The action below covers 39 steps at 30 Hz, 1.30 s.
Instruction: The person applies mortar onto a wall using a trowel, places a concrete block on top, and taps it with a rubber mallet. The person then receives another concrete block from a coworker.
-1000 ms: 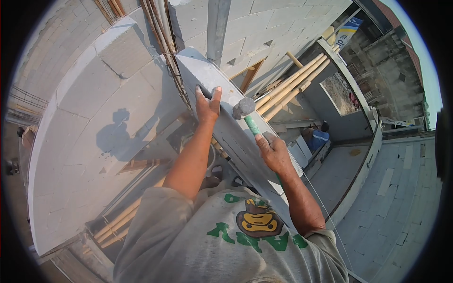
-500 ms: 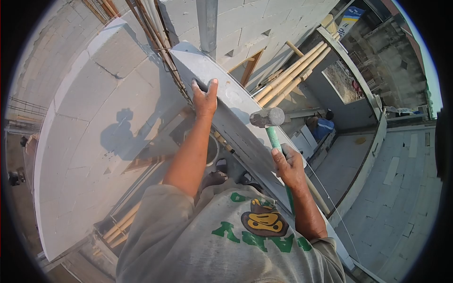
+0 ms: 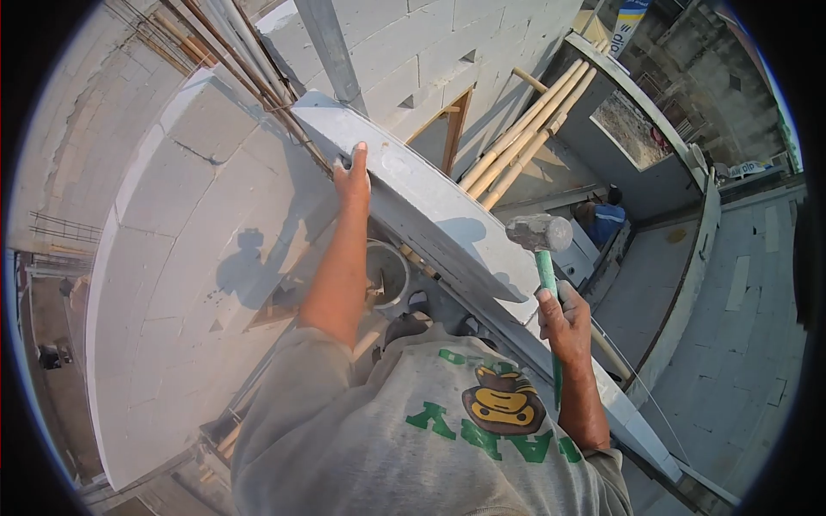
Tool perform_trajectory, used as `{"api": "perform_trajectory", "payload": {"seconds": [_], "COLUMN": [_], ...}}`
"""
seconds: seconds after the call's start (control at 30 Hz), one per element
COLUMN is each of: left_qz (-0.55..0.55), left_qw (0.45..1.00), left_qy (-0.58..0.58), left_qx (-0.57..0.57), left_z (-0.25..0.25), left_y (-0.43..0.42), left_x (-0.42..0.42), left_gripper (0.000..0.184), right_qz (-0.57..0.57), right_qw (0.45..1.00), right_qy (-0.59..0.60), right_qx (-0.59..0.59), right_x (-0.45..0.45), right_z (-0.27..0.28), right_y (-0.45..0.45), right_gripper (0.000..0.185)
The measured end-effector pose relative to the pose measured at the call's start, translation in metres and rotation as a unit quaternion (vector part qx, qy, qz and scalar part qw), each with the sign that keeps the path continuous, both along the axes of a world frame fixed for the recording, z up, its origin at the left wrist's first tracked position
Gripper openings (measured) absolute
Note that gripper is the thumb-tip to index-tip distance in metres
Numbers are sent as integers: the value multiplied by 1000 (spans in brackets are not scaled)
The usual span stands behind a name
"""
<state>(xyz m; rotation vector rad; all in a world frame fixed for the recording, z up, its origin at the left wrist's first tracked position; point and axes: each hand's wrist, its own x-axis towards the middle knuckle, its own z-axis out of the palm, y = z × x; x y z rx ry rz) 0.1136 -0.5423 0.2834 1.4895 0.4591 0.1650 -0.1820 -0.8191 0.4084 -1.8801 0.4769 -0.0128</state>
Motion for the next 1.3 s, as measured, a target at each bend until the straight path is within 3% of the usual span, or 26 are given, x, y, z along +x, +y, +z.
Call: {"api": "perform_trajectory", "payload": {"seconds": [0.1,0.37,0.47,0.7,0.93,1.0,1.03,1.3], "left_qz": [-50,-110,-136,-138,-155,-189,-190,-161], "left_qw": [995,984,987,985,984,981,981,984], "left_qy": [22,128,77,98,85,46,46,66], "left_qx": [-89,-64,-25,-29,-18,-19,-16,28], "left_z": [8,32,12,29,14,4,0,10], "left_y": [-15,-70,-67,-72,-63,-59,-57,-62], "left_x": [-30,-126,-125,-132,-124,-121,-121,-126], "left_gripper": [100,103,100,101,102,82,82,85], "right_qz": [-32,-163,-204,-287,-358,-376,-393,-373], "right_qw": [999,984,976,952,928,921,914,924], "right_qy": [-5,-2,-12,-48,-48,-53,-58,-70], "right_qx": [6,65,74,89,89,84,79,55], "right_x": [-23,-82,-99,-145,-183,-191,-195,-224], "right_z": [5,8,5,-15,-24,-25,-26,-33], "right_y": [-16,-58,-74,-105,-124,-131,-133,-131], "right_gripper": [40,37,35,35,34,32,31,30]}}
